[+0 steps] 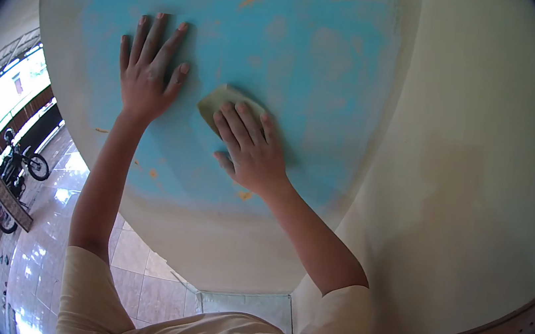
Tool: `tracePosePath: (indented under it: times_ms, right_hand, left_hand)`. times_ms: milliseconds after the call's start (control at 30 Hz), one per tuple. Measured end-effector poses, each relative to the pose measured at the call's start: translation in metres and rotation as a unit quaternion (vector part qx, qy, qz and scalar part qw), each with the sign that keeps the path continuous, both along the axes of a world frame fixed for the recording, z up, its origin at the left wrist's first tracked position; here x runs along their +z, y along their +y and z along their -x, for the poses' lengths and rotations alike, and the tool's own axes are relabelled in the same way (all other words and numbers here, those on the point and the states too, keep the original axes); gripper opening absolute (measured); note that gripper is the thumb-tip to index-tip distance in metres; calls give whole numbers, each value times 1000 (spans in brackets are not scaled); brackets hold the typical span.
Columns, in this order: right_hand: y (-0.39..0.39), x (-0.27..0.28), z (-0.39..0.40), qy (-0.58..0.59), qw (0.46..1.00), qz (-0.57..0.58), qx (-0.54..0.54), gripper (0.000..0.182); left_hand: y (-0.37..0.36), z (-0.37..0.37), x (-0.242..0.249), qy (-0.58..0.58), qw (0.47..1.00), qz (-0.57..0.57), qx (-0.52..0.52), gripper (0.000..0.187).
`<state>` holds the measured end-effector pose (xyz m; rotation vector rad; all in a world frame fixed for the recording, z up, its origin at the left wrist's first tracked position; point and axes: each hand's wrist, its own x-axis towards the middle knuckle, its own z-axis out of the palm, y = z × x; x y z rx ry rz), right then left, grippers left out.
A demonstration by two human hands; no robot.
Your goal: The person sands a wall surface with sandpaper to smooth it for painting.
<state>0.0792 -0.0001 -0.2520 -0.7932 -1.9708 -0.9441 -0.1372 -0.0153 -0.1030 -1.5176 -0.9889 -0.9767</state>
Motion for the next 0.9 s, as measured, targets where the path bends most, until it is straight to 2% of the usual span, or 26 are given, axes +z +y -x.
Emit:
tracePosePath:
  times_ms: [100, 167, 233, 267, 333, 367, 433, 567, 633, 667, 733, 767, 833, 867, 900]
  right_hand:
    - [9, 44, -41, 52, 994, -60, -76, 71]
    - [14, 102, -68, 181, 966, -127, -134, 62]
    - [19, 139, -84, 255, 945, -180, -100, 54]
    - [23, 133, -80, 254, 946, -178, -101, 54]
    - [29, 127, -56, 213, 959, -185, -4, 52]
    - [24, 113, -39, 210, 961, -182, -4, 52]
    - [8, 76, -10, 8, 993, -100, 59, 53]
    - [13, 120, -48, 8, 992, -123, 28, 56]
    - [24, 155, -72, 159, 962, -219, -40, 58]
    - [27, 162, -73, 157, 961, -222, -41, 58]
    - [31, 174, -76, 240, 939, -233, -79, 60]
    - [25, 170, -63, 236, 939, -236, -78, 60]
    - [9, 137, -25, 119, 976, -167, -68, 59]
    - [7, 119, -19, 117, 977, -164, -67, 59]
    - [7, 100, -14, 56, 988, -141, -25, 59]
  left_hand:
    - [2, 2, -2, -1, 1000, -8, -13, 53]
    - [2, 3, 0, 2, 1000, -8, -11, 53]
    - [3, 3, 0, -3, 1000, -4, -13, 54]
    - [5, 1, -4, -5, 1000, -12, -23, 55]
    - [5, 0, -4, -14, 999, -20, -34, 56]
    - [3, -1, -2, -15, 999, -14, -32, 55]
    - [2, -2, -4, -13, 999, -4, -29, 54]
    - [6, -1, -1, -10, 999, -21, -43, 56]
    - [5, -1, -3, -12, 999, -24, -45, 57]
    - [4, -1, -3, -10, 999, -18, -40, 55]
    - [3, -1, -3, -14, 999, -16, -38, 54]
    - [3, 0, -4, -10, 999, -16, -36, 54]
    - [3, 0, -2, -11, 999, -16, -32, 54]
    - [2, 0, -1, -12, 999, -12, -31, 54]
    - [1, -1, -2, -12, 999, -7, -31, 53]
